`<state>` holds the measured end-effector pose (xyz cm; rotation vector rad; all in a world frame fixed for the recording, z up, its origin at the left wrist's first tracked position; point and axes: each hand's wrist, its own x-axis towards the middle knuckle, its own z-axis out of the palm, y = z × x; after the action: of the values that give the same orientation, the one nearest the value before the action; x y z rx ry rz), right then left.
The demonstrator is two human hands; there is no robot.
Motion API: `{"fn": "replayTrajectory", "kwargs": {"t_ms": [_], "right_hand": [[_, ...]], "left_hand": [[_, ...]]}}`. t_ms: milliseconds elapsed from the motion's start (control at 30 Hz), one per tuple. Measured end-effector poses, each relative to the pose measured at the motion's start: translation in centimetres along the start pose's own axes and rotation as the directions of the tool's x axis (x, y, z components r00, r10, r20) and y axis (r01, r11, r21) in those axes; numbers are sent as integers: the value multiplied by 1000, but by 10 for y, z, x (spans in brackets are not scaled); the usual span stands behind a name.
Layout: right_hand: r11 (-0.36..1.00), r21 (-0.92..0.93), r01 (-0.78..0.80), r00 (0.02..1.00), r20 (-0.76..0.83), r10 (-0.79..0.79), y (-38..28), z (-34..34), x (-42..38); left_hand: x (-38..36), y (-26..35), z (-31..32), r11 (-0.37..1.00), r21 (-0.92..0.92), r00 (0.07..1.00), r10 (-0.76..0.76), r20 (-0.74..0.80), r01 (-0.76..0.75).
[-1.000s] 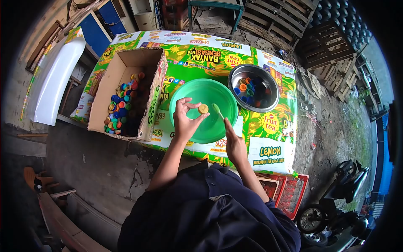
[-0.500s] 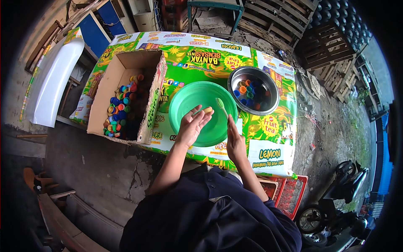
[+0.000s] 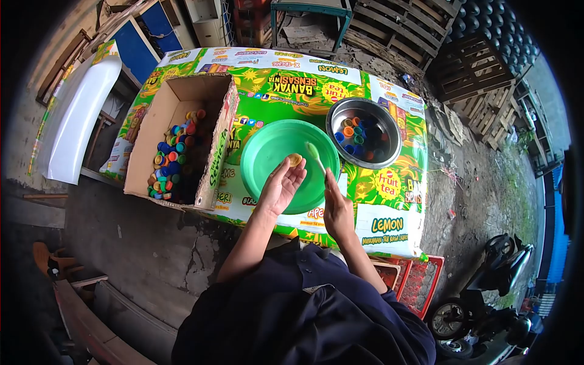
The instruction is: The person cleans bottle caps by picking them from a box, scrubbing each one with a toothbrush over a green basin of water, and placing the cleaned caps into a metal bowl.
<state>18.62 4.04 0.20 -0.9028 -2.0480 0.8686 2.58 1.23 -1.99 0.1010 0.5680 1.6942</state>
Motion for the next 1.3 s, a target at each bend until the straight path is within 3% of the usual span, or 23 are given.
{"fn": "replayTrajectory", "kwargs": {"t_ms": [33, 67, 167, 300, 400, 500, 533, 633, 667, 700, 767, 800, 900, 933, 967, 1033, 1067, 1100, 1167, 1300], "right_hand": [[999, 2, 47, 998, 32, -47, -1, 0, -3], [995, -76, -71, 980, 182, 84, -5, -3, -6], [994, -73, -79, 984, 156, 89, -4, -3, -1], [996, 81, 25, 985, 170, -39, -1, -7, 3], [971, 69, -230, 965, 142, 219, -7, -15, 7], [998, 57, -21, 972, 236, 7, -5, -10, -3], [998, 52, -29, 976, 216, 17, -4, -8, -4], [969, -95, -227, 958, 160, 240, 2, -13, 6], [985, -34, -168, 979, 115, 171, 0, -11, 5], [1000, -18, -4, 997, 78, 5, -2, -6, 0], [999, 41, -22, 991, 132, 16, -2, 2, -9], [987, -130, -97, 970, 208, 123, 0, -6, -5], [987, 17, -157, 986, 54, 156, -2, -7, 3], [996, -45, -75, 989, 125, 80, -5, -7, -2], [1000, 13, 14, 993, 120, -15, -3, 1, -8], [993, -114, -28, 986, 162, 47, 0, -9, -1], [976, -151, -158, 975, 133, 179, 5, -10, 2], [978, -98, -183, 979, 73, 190, 7, -11, 7], [998, -63, -23, 995, 98, 29, -1, -7, 1], [974, -175, -146, 978, 120, 168, 6, -8, 7]], "left_hand": [[2, 0, 0, 999, -41, 1000, -2, 16, 3], [3, 0, 0, 997, -81, 999, -4, 35, 7], [5, 3, 0, 994, -42, 992, -102, 76, 106], [3, 13, -5, 998, 62, 986, -21, 168, 10], [-2, 15, -4, 986, 151, 988, 47, 150, -70], [-1, 11, -2, 860, 425, 957, 218, 193, -282], [-2, 14, 2, 852, 438, 955, 220, 199, -287], [3, 9, -5, 819, 467, 942, 276, 191, -334], [4, 7, -5, 783, 504, 931, 323, 171, -364], [5, 7, -4, 757, 519, 918, 343, 201, -396], [3, 9, -2, 700, 552, 891, 375, 258, -454], [3, 10, -2, 704, 546, 891, 379, 251, -453], [2, 10, -2, 704, 538, 885, 395, 247, -464], [2, 10, 0, 695, 540, 879, 401, 258, -476], [0, 10, 1, 687, 542, 875, 405, 266, -484], [0, 13, -1, 665, 553, 864, 401, 303, -502], [0, 11, -4, 668, 556, 869, 399, 294, -495], [1, 11, -5, 668, 559, 871, 398, 288, -491], [2, 11, -4, 667, 547, 862, 418, 287, -506], [3, 14, -2, 669, 543, 861, 409, 303, -508]]}}
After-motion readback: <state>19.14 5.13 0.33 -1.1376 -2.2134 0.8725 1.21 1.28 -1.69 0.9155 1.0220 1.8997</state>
